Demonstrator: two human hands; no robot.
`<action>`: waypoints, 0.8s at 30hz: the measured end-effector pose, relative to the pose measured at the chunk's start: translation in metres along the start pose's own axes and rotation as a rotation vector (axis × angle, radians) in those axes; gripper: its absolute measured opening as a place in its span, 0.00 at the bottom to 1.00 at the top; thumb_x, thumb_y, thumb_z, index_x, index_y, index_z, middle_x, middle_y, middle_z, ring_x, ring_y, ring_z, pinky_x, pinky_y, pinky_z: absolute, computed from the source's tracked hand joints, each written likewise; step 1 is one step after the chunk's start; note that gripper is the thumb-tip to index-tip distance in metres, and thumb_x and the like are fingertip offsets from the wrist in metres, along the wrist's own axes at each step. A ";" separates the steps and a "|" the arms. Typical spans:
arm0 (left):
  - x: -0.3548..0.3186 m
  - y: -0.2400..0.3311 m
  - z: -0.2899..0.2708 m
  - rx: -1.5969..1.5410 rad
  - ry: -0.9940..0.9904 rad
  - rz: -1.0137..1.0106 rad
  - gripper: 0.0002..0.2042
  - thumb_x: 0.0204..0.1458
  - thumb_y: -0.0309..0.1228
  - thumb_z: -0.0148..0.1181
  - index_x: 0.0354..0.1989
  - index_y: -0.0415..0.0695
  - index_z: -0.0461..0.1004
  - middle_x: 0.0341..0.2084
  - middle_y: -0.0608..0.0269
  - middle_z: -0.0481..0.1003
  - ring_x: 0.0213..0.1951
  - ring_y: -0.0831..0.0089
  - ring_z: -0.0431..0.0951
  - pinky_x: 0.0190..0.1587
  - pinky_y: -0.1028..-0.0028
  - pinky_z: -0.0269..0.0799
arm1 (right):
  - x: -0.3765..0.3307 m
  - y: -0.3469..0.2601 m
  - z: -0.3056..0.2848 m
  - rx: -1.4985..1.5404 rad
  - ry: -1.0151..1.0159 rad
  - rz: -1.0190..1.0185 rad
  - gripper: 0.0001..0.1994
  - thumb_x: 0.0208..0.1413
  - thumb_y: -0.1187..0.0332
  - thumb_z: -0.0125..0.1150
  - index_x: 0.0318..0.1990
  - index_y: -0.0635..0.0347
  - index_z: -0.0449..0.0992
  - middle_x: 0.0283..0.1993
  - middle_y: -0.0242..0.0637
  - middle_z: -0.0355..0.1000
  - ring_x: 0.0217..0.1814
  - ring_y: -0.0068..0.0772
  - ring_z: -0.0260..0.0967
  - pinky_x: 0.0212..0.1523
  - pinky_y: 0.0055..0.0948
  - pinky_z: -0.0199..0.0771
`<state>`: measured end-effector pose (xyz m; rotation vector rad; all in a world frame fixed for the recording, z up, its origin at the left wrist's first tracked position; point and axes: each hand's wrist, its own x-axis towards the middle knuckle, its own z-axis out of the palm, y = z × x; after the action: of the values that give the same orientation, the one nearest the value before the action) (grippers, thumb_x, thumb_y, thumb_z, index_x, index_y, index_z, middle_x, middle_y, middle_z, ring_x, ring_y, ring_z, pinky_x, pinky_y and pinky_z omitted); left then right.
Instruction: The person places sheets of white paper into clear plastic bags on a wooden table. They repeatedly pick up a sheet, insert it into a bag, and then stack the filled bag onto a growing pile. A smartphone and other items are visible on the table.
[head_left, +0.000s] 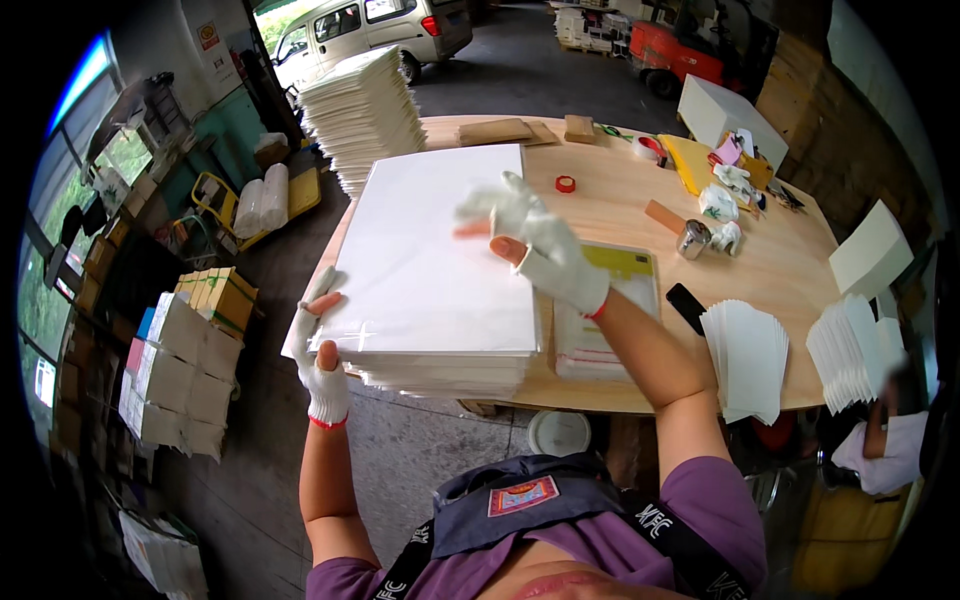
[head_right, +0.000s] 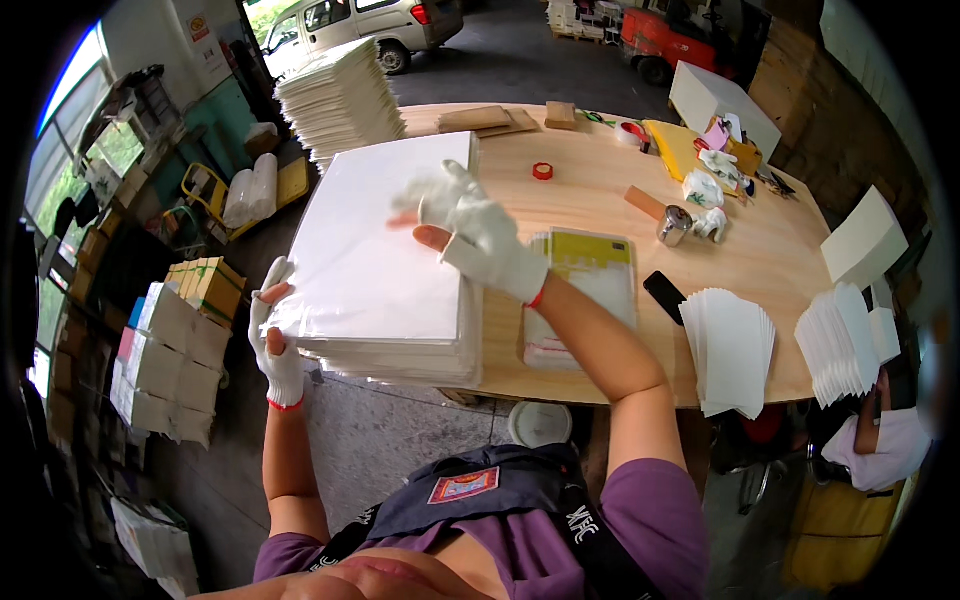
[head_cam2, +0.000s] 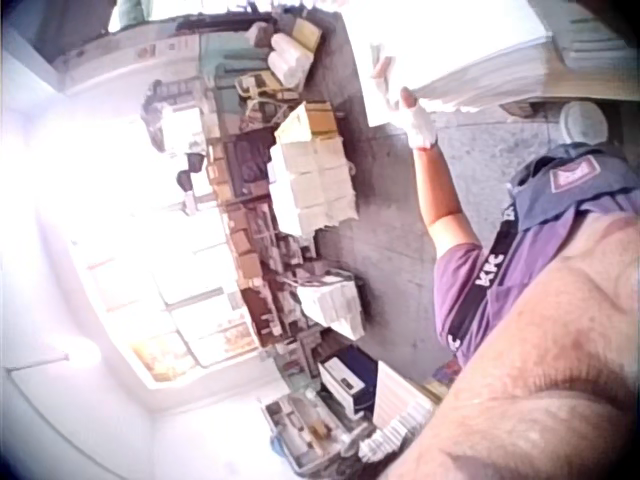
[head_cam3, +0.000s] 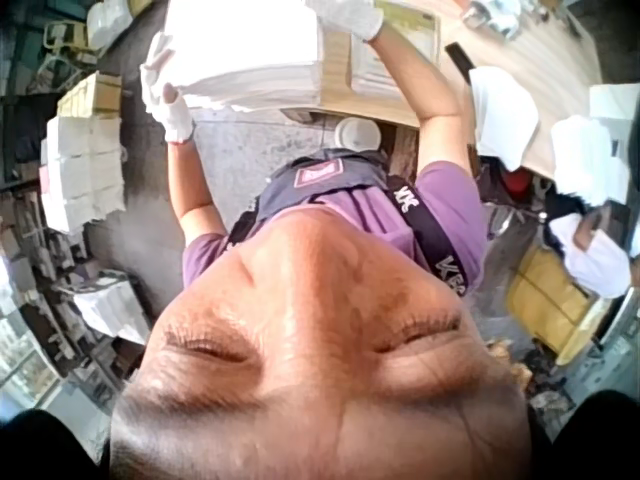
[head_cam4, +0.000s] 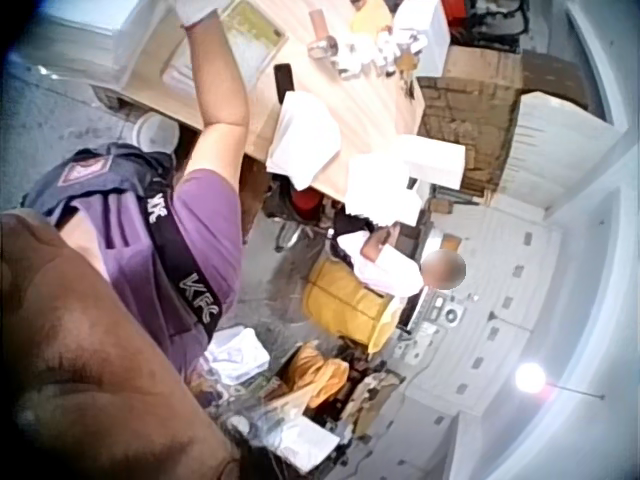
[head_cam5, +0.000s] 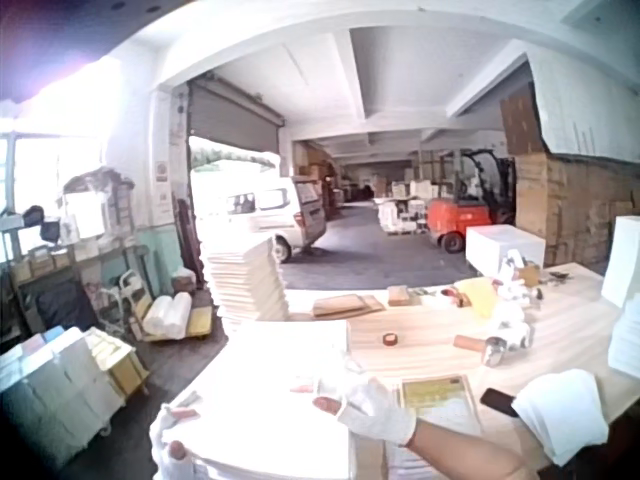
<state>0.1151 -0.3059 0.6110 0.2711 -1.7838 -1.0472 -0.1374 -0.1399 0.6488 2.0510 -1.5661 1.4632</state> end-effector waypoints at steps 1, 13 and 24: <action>-0.002 -0.003 0.000 -0.005 0.005 -0.007 0.45 0.44 0.70 0.47 0.45 0.31 0.71 0.45 0.52 0.71 0.49 0.65 0.69 0.53 0.69 0.61 | -0.006 0.000 0.001 0.023 0.030 0.020 0.14 0.58 0.65 0.48 0.41 0.59 0.79 0.43 0.33 0.77 0.54 0.31 0.67 0.70 0.37 0.36; 0.001 -0.022 0.007 -0.227 -0.003 0.140 0.47 0.47 0.67 0.48 0.62 0.35 0.53 0.60 0.47 0.60 0.58 0.59 0.64 0.58 0.63 0.61 | -0.056 -0.012 -0.001 0.043 0.341 0.062 0.16 0.59 0.65 0.50 0.53 0.55 0.72 0.55 0.36 0.70 0.59 0.32 0.64 0.68 0.39 0.45; -0.194 -0.180 -0.041 -0.259 0.365 -0.670 0.22 0.60 0.41 0.45 0.59 0.42 0.62 0.58 0.60 0.64 0.59 0.66 0.63 0.55 0.63 0.62 | -0.446 -0.054 -0.063 -0.036 1.488 1.294 0.08 0.56 0.67 0.45 0.40 0.58 0.68 0.26 0.30 0.66 0.20 0.21 0.62 0.19 0.21 0.65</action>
<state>0.1915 -0.3182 0.3548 0.8777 -1.2241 -1.5604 -0.1147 0.2083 0.3586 -0.6376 -1.8092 2.1739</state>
